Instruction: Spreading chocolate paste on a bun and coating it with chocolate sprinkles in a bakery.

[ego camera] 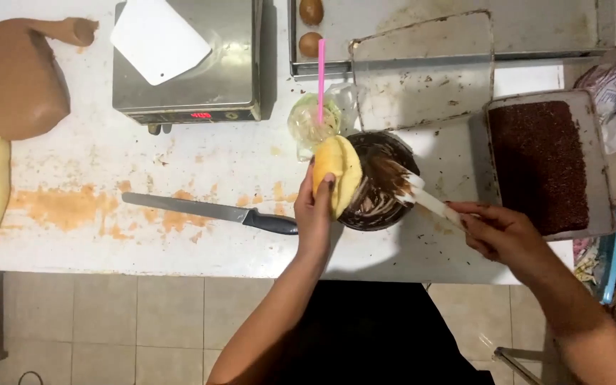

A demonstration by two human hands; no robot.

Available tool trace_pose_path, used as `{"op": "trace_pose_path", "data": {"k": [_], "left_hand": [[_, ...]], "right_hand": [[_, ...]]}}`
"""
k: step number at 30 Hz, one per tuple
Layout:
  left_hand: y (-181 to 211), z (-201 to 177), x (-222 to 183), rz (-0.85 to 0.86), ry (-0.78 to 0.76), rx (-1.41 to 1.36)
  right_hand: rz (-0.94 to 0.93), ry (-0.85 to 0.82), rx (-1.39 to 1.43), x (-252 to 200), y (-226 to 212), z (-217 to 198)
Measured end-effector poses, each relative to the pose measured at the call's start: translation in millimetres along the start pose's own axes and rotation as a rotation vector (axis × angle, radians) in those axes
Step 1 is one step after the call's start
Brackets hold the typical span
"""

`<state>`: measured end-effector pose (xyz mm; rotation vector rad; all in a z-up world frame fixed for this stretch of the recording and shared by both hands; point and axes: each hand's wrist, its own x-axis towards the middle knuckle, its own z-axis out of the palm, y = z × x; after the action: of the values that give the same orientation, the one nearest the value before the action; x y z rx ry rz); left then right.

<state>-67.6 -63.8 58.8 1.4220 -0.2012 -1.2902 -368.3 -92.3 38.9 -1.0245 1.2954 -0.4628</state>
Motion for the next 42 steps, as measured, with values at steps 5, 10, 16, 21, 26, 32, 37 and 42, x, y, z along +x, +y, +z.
{"op": "trace_pose_path", "data": {"k": [5, 10, 16, 21, 26, 32, 37, 42], "left_hand": [[-7.3, 17.7, -1.2, -0.025, 0.019, -0.001], [-1.7, 30.2, -9.1, -0.009, 0.039, 0.058], [-6.6, 43.9, -3.8, -0.04, 0.011, -0.353], [-9.8, 40.4, -3.9, -0.086, 0.02, -0.36], [-17.7, 33.0, 5.7, -0.03, -0.011, -0.353], [-29.2, 25.0, 9.0, 0.058, 0.009, -0.332], [-28.9, 18.8, 21.4, 0.038, 0.04, -0.418], [-35.1, 6.1, 33.2, 0.035, -0.032, -0.423]], "right_hand": [[0.036, 0.117, -0.13, -1.9, -7.0, 26.4], [-0.11, 0.31, -0.928, -22.9, -17.0, 54.4], [-0.264, 0.262, -1.403, -41.0, 5.8, 86.4], [-0.509, 0.351, -1.505, -55.7, 50.2, 78.4], [-0.146, 0.055, -1.342, -72.9, 28.2, 45.7], [0.174, -0.019, 0.326, -17.6, 4.3, 55.8], [0.385, -0.04, 0.705, -31.4, 18.4, 79.8], [0.575, 0.021, 0.658, -62.6, 13.6, 58.1]]}}
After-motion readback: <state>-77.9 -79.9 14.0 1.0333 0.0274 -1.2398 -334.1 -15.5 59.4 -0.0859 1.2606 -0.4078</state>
